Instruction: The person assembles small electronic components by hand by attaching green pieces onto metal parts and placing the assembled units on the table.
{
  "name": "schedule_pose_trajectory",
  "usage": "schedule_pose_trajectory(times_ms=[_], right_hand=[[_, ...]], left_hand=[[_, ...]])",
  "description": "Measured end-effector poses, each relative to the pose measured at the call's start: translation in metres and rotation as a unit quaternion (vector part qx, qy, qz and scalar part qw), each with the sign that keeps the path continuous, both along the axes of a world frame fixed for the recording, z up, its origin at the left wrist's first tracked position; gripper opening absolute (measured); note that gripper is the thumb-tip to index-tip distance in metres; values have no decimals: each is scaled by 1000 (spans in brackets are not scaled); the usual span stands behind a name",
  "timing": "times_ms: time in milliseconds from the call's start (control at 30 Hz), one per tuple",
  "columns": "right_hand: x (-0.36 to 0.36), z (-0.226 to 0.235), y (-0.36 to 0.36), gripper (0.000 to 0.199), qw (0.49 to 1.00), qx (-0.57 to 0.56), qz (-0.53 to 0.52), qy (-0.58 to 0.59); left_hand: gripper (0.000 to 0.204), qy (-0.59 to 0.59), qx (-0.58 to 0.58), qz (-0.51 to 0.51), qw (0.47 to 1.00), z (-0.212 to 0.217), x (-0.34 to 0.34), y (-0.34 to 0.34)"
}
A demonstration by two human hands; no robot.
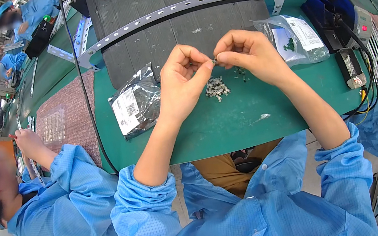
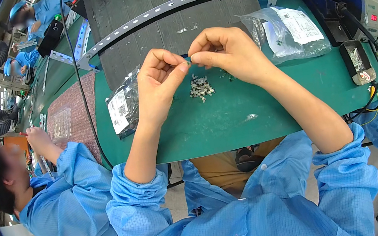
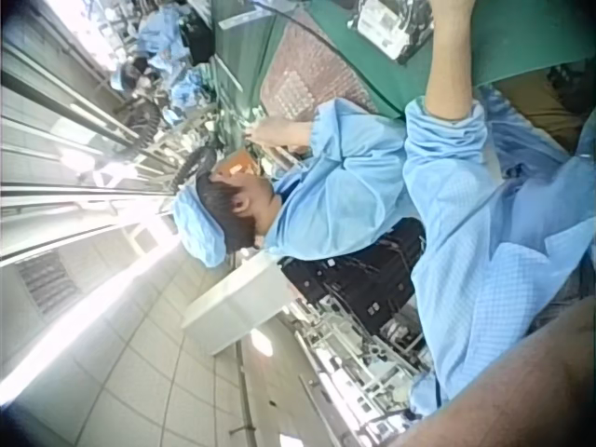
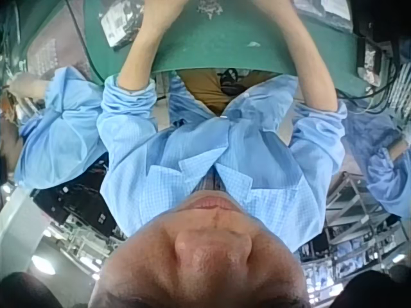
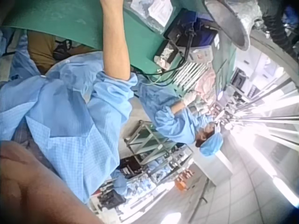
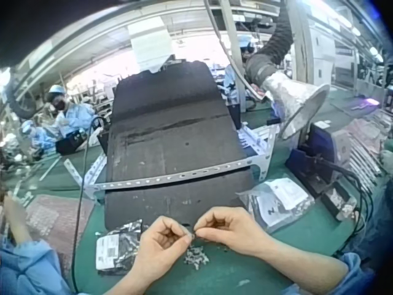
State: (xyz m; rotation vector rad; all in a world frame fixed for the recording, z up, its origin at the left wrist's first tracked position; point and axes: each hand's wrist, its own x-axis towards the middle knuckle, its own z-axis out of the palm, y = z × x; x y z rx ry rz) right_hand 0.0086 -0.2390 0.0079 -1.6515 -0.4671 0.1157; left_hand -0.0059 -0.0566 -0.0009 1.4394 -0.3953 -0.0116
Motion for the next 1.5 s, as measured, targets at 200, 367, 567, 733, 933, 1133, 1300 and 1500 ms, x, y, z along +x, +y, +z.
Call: schedule_pose_trajectory(times_ms=[200, 367, 567, 733, 933, 1133, 1300, 1500], right_hand=[[2, -8, 2, 13, 997, 35, 43, 50], [2, -6, 2, 13, 996, 39, 53, 61], [0, 0, 0, 13, 1000, -4, 29, 11], [5, 6, -15, 8, 993, -115, 1, -26], [12, 0, -36, 10, 937, -307, 22, -166], [7, 4, -26, 11, 936, -279, 64, -205], [-3, -5, -4, 15, 917, -268, 144, -259], [-6, -14, 4, 18, 900, -250, 146, -325]], left_hand=[[13, 9, 5, -21, 1000, -2, -1, 1], [13, 11, 2, -22, 1000, -1, 0, 1], [17, 31, 17, -5, 999, 0, 1, 2], [21, -15, 138, 42, 989, 4, 3, 9], [9, -142, 425, 46, 893, 19, 5, 38], [9, -178, 475, -12, 862, 22, 5, 51], [11, -168, 496, -50, 851, 18, 5, 54], [13, -164, 490, -101, 850, 17, 4, 52]])
